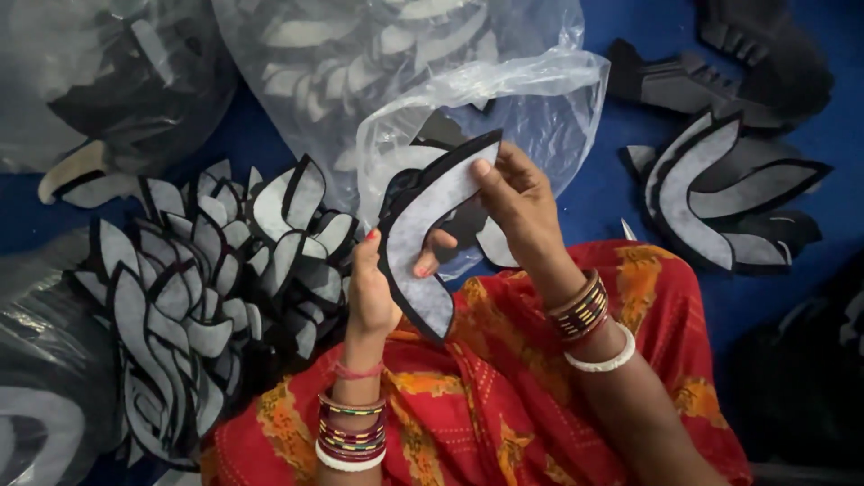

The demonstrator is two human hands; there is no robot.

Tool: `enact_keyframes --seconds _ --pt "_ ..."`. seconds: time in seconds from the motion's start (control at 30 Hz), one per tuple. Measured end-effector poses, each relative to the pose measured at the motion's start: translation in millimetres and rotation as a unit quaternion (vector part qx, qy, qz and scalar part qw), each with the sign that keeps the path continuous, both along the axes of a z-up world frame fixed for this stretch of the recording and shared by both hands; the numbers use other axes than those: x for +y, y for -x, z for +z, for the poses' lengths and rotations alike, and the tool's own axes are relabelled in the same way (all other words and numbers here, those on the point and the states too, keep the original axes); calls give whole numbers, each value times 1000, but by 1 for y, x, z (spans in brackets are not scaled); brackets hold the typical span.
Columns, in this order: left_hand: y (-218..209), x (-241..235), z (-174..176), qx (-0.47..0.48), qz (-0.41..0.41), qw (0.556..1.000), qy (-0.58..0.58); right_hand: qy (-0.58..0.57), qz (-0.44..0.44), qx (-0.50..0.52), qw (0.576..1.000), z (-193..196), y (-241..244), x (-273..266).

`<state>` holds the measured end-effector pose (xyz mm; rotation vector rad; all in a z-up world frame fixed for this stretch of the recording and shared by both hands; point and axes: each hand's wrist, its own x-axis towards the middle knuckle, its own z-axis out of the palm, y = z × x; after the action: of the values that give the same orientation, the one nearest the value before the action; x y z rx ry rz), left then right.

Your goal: The person sits and assembles curved, leaf-shaped craft pieces by hand. They pick up a white piece and a black piece, align them, and press the edges together to join them. The person repeats this process with multiple pairs of pieces, handling them one at a time.

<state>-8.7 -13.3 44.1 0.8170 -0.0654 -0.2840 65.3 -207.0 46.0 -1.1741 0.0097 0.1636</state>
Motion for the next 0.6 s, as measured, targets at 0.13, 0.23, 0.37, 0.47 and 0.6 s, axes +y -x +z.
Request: enact_keyframes --seconds 0.13,0.23,0.37,0.47,0.6 --pt "-2 1 4 4 11 998 -62 -23 -14 -2 1000 -8 -3 -4" --pt "-3 -3 8 -3 12 998 -67 -17 -29 -15 999 -19 -4 -5" --pt "-1 0 -6 -8 6 998 -60 21 -42 -11 999 -9 -3 2" --pt "-2 2 -13 25 -3 999 -31 58 -60 -21 996 -11 -2 6" --pt "-4 0 -20 14 25 999 -20 254 -136 -97 953 2 5 13"
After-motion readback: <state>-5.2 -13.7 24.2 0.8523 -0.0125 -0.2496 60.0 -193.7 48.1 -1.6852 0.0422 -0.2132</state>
